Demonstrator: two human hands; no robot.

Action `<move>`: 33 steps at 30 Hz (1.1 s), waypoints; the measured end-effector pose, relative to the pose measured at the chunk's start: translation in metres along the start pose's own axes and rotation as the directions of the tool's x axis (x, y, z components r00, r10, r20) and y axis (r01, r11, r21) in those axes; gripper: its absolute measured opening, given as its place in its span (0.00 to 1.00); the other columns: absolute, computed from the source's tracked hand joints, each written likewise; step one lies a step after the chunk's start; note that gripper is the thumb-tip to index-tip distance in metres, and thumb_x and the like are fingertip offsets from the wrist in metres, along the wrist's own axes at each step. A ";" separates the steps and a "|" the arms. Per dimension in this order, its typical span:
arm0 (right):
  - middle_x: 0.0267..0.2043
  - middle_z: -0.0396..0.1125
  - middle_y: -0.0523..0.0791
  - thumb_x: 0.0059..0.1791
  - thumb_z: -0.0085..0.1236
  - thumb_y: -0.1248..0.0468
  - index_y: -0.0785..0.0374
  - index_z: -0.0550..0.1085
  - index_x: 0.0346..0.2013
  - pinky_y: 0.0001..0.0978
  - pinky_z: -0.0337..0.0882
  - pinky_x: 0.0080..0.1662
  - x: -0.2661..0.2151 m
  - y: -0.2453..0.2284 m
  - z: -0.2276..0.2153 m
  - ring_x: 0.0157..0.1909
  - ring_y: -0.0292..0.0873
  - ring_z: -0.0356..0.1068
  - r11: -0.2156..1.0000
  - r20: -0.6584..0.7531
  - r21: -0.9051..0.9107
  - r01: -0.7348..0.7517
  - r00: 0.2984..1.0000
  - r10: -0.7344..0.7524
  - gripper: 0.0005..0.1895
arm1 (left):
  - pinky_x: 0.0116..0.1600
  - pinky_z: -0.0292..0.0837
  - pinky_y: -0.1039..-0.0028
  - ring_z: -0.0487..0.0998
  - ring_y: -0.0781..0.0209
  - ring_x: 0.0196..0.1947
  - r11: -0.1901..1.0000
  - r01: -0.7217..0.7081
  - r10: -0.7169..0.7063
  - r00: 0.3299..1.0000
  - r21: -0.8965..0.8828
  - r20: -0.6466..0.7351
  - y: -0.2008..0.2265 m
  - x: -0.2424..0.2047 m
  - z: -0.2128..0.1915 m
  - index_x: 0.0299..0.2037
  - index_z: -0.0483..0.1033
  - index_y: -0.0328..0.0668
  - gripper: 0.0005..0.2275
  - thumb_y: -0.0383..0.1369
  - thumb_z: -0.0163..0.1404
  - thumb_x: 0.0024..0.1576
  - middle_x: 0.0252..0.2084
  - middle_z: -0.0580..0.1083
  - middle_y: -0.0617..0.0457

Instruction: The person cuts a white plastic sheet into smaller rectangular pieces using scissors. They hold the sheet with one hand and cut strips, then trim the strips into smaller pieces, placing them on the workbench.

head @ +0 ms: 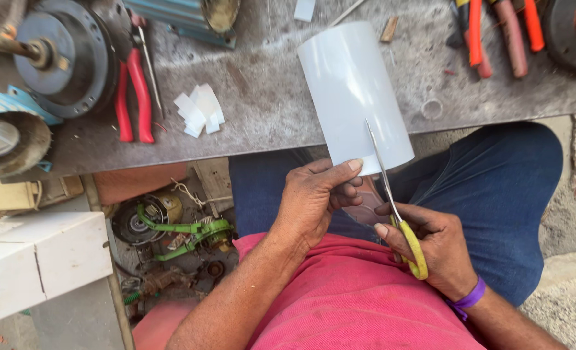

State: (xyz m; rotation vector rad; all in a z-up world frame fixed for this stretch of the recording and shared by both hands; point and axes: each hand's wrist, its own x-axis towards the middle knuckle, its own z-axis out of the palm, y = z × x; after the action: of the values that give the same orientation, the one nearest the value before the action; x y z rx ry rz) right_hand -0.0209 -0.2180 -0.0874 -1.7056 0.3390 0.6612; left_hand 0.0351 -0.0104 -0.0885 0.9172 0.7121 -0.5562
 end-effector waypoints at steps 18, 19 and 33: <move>0.18 0.69 0.42 0.45 0.66 0.65 0.69 0.81 0.45 0.24 0.64 0.21 0.005 -0.021 0.002 0.19 0.31 0.64 0.985 -0.068 0.080 0.150 0.987 -0.144 0.15 | 0.22 0.69 0.69 0.75 0.60 0.16 0.592 -0.090 0.357 0.920 0.801 -0.160 0.115 -0.001 -0.027 0.64 0.69 0.40 0.25 0.39 0.58 0.58 0.22 0.76 0.43; 0.18 0.69 0.42 0.45 0.66 0.65 0.69 0.81 0.44 0.24 0.64 0.21 0.004 -0.022 0.003 0.18 0.31 0.64 0.984 -0.064 0.077 0.162 0.986 -0.157 0.15 | 0.25 0.72 0.71 0.77 0.60 0.18 0.549 -0.096 0.414 0.894 0.830 -0.171 0.116 -0.007 -0.018 0.67 0.66 0.42 0.27 0.41 0.57 0.59 0.23 0.77 0.43; 0.17 0.68 0.44 0.45 0.66 0.64 0.70 0.81 0.44 0.26 0.64 0.20 0.002 -0.019 0.004 0.17 0.33 0.64 0.982 -0.051 0.141 0.123 0.992 -0.117 0.16 | 0.53 0.81 0.74 0.80 0.60 0.49 0.859 -0.492 0.442 0.853 0.143 0.277 0.056 0.025 0.027 0.64 0.74 0.37 0.25 0.22 0.60 0.55 0.55 0.77 0.43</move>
State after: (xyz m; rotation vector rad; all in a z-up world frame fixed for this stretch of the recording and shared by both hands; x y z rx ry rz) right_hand -0.0097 -0.2090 -0.0737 -1.5906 0.3042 0.5007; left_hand 0.0986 -0.0086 -0.0675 1.1553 0.1945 -0.2939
